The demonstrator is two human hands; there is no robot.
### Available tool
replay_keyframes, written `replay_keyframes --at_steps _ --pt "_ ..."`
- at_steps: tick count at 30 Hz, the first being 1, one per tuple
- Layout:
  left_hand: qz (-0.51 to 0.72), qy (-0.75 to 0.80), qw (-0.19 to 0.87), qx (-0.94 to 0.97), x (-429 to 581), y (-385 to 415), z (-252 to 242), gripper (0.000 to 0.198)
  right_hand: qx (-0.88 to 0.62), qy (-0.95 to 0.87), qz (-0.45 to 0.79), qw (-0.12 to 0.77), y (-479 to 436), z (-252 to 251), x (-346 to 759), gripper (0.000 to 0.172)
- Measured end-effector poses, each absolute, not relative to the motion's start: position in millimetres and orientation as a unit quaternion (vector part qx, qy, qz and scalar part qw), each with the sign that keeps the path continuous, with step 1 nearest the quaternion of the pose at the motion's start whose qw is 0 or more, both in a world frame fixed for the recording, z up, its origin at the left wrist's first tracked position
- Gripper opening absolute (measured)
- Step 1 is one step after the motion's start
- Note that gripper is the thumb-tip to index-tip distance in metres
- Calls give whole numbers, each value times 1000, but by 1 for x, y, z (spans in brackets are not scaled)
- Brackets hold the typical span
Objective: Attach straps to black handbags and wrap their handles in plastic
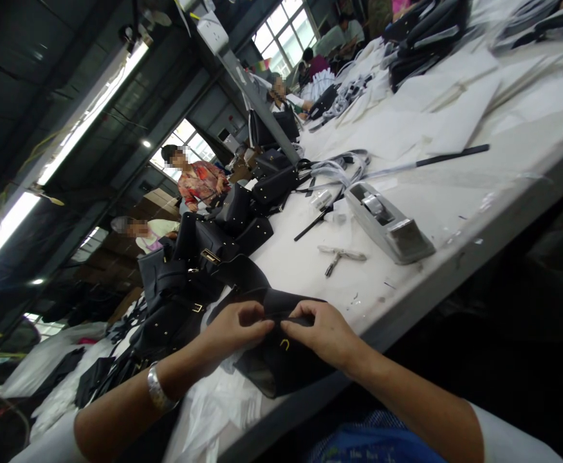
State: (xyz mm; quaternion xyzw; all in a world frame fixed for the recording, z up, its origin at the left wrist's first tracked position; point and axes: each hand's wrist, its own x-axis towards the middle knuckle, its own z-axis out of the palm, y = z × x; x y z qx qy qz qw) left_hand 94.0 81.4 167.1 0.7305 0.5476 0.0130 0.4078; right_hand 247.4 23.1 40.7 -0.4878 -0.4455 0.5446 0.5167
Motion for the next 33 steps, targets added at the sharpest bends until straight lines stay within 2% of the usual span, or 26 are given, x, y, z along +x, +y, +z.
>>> replay_keyframes --at_steps 6,16,33 --pt "16 498 406 766 95 78 171 21 -497 -458 522 520 20 39 246 25" --pt "18 563 417 713 93 75 168 30 -503 -466 504 526 17 39 241 27" --pt "68 535 278 795 100 65 154 18 -514 -468 481 534 14 41 238 26"
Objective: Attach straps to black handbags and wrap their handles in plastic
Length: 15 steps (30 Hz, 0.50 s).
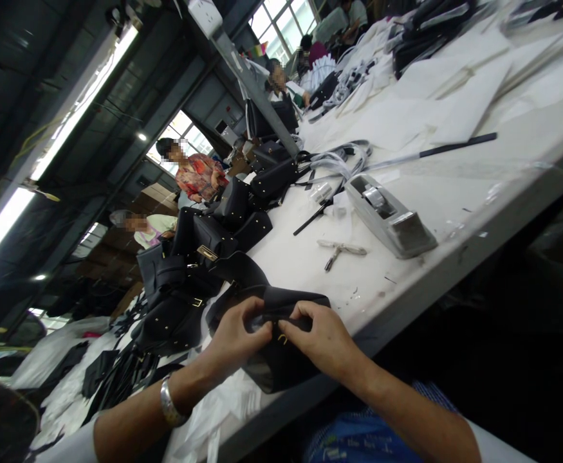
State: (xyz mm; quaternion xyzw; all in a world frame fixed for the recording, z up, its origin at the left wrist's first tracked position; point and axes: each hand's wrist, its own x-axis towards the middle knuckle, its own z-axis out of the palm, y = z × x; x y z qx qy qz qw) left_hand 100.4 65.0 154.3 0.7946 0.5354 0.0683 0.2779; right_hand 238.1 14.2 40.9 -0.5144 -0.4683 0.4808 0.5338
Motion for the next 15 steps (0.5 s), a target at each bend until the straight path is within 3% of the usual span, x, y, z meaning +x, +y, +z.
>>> replay_keyframes --at_steps 15 --pt "85 493 325 802 87 68 145 18 -545 -507 472 472 17 49 244 27"
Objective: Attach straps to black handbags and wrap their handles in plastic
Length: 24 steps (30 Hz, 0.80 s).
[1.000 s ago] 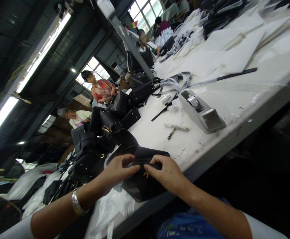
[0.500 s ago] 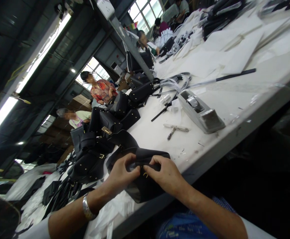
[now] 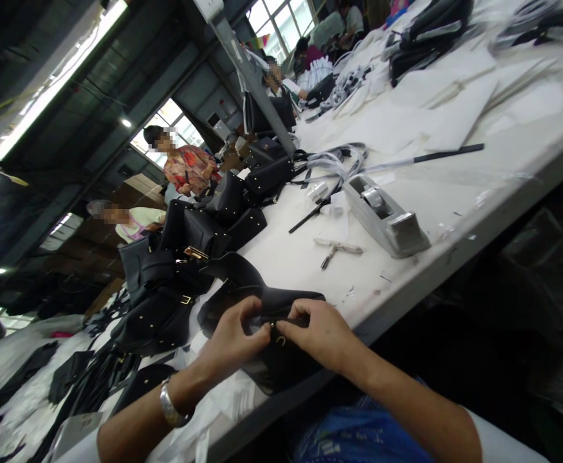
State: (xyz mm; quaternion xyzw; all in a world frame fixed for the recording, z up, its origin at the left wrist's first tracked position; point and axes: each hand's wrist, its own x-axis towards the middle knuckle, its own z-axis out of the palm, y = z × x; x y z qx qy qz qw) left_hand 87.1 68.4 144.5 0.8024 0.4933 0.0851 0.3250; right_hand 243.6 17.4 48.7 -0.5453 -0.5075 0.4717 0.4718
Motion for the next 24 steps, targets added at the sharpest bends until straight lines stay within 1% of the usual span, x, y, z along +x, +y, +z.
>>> replay_keyframes --at_steps 3,5,8,11,13,14,16,18,19,20,22,24 --pt "67 465 328 819 85 78 150 21 -535 -514 482 466 21 50 250 29" --pt "52 433 342 832 81 87 157 31 -526 -531 478 462 23 51 256 29" --pt "53 394 345 850 64 100 173 39 -531 -586 449 416 25 54 268 33" --pt "11 386 353 852 40 110 188 42 -561 -649 352 376 29 62 279 33" --pt "-22 383 392 836 26 113 195 36 -568 -677 248 398 34 75 279 29" --pt "-22 381 410 828 22 113 197 32 -554 -693 198 416 38 84 275 30" --pt "2 373 424 825 20 113 202 30 -494 -743 144 427 47 105 264 40" --pt "37 358 407 840 22 112 208 29 -437 -791 159 398 59 126 248 48" --pt "50 347 390 851 23 112 212 29 -425 -803 184 375 65 134 242 49" --pt "59 336 371 864 22 113 216 29 -423 -807 210 354 71 141 236 47" --pt "71 321 324 887 11 117 222 31 -435 -803 245 324 81 150 233 37" --pt "87 329 260 904 -11 127 223 40 -465 -787 252 317 89 152 239 32"
